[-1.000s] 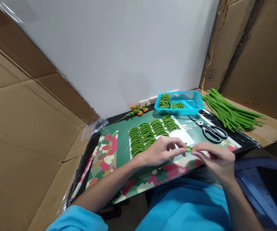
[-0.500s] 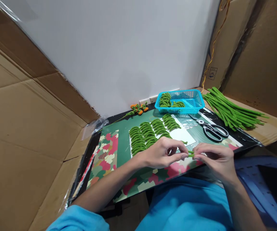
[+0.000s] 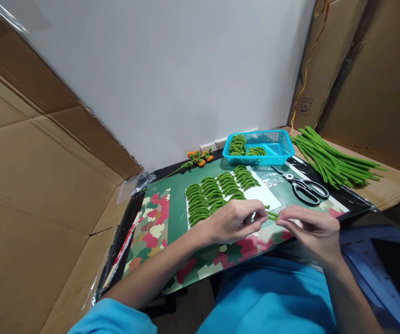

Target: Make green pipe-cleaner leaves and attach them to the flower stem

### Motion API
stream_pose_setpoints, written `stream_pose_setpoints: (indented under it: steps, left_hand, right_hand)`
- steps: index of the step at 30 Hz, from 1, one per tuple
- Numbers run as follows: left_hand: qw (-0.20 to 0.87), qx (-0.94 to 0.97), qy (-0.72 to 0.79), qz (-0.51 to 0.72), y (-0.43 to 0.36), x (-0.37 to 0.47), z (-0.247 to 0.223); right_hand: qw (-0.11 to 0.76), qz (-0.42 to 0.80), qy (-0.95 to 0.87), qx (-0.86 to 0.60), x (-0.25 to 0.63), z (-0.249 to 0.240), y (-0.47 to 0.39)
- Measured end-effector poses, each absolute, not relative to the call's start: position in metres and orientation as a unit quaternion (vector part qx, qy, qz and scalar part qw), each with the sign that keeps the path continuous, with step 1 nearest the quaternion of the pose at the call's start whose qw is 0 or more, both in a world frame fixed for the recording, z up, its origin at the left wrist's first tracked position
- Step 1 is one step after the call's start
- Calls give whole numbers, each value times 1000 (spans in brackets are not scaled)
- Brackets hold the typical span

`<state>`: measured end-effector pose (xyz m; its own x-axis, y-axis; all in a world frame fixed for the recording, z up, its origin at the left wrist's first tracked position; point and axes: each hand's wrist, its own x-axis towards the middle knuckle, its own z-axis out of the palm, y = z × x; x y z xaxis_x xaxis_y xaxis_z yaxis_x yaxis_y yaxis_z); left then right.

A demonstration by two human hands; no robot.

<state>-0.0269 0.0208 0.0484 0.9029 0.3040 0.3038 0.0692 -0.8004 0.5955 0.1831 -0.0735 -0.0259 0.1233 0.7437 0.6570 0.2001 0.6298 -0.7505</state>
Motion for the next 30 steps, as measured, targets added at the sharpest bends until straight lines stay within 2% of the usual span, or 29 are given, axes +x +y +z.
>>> stream_pose_setpoints:
  steps: [9, 16, 19, 30]
  left_hand:
    - [307, 923, 142, 184, 22, -28, 50]
    - [522, 796, 272, 141, 28, -26, 46]
    - [577, 756, 279, 134, 28, -24, 45]
    - [597, 733, 277, 170, 15, -18, 29]
  right_hand:
    - [617, 104, -669, -401, 181, -26, -74]
    - [620, 74, -665, -410, 179, -29, -69]
    - [618, 69, -669, -406, 179, -31, -68]
    - [604, 61, -675, -420, 174, -32, -70]
